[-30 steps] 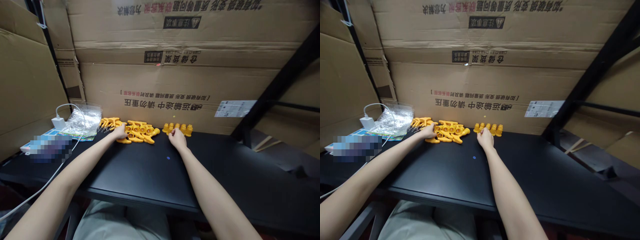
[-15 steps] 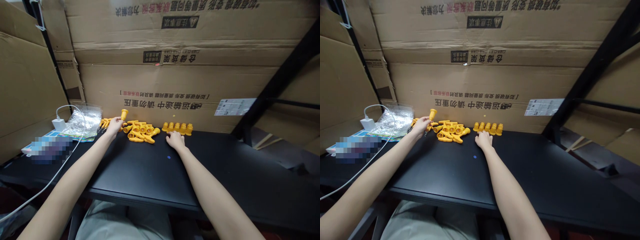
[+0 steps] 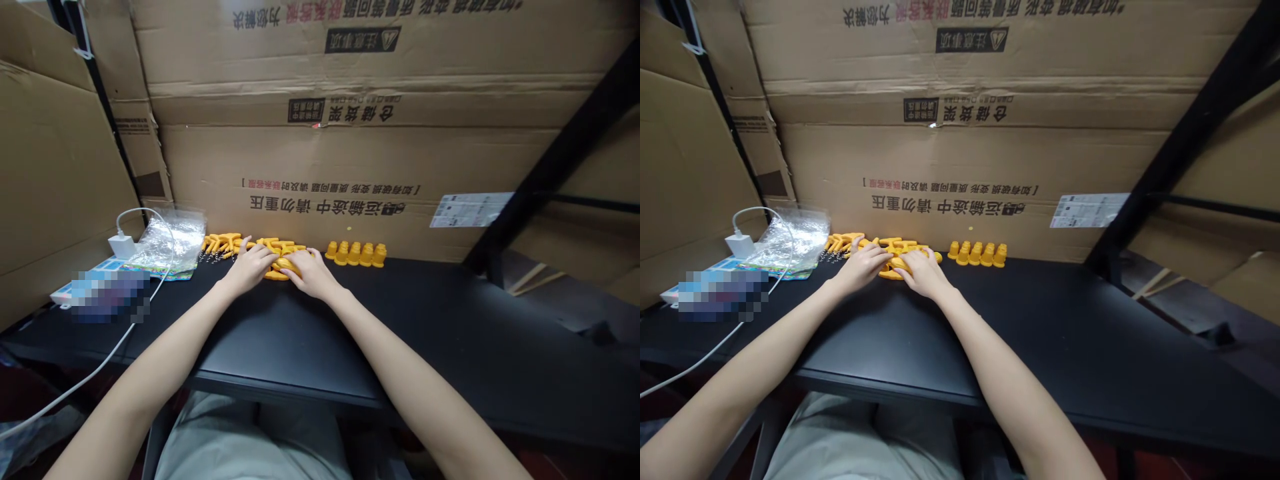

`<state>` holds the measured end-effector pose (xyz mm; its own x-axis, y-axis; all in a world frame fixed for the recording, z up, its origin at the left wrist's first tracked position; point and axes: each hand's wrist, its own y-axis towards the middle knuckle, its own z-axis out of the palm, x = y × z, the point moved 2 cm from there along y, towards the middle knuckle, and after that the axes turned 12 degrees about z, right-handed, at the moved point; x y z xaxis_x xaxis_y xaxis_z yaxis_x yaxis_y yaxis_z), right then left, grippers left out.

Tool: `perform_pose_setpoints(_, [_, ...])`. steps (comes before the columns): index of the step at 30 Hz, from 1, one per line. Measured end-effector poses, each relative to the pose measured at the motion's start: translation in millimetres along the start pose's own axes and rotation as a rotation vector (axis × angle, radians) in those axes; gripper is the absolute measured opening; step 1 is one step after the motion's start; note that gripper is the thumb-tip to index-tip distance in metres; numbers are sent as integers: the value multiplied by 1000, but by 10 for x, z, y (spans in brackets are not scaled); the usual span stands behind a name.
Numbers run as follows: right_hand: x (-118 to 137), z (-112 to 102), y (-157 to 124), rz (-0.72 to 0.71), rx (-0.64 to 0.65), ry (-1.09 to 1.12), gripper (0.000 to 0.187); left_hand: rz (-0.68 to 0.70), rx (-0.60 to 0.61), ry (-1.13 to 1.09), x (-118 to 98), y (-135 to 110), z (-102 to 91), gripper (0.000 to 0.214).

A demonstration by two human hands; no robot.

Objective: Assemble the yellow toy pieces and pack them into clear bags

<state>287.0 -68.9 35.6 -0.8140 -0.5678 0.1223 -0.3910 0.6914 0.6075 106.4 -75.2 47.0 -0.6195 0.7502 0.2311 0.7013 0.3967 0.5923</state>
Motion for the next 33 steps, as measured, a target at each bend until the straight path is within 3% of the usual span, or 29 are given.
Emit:
perform_pose_setpoints(6, [-65, 28, 2, 37, -40, -20, 25, -178, -130, 114, 25, 29, -102, 26])
perform_pose_setpoints(11, [-50, -4, 14, 54, -81, -113, 19, -307, 9, -14, 80, 14, -41, 37])
perform_pose_setpoints(16, [1, -98, 42, 43, -112, -285, 19, -425, 0, -146, 65, -11, 9, 36])
perform_pose_setpoints(22, [99, -136, 35, 2, -9, -278, 32, -391, 29, -62, 21, -9, -58, 34])
perform_pose_setpoints(26, [157, -121, 41, 66, 32, -350, 22, -420, 117, -67, 2, 8, -45, 30])
perform_pose_setpoints(29, [178, -118, 47, 69, 1, -400, 15, -533, 163, -246, 18, 16, 12, 29])
perform_pose_setpoints(33, [189, -112, 43, 46, -85, -414, 24, -714, 257, -852, 34, 6, 84, 17])
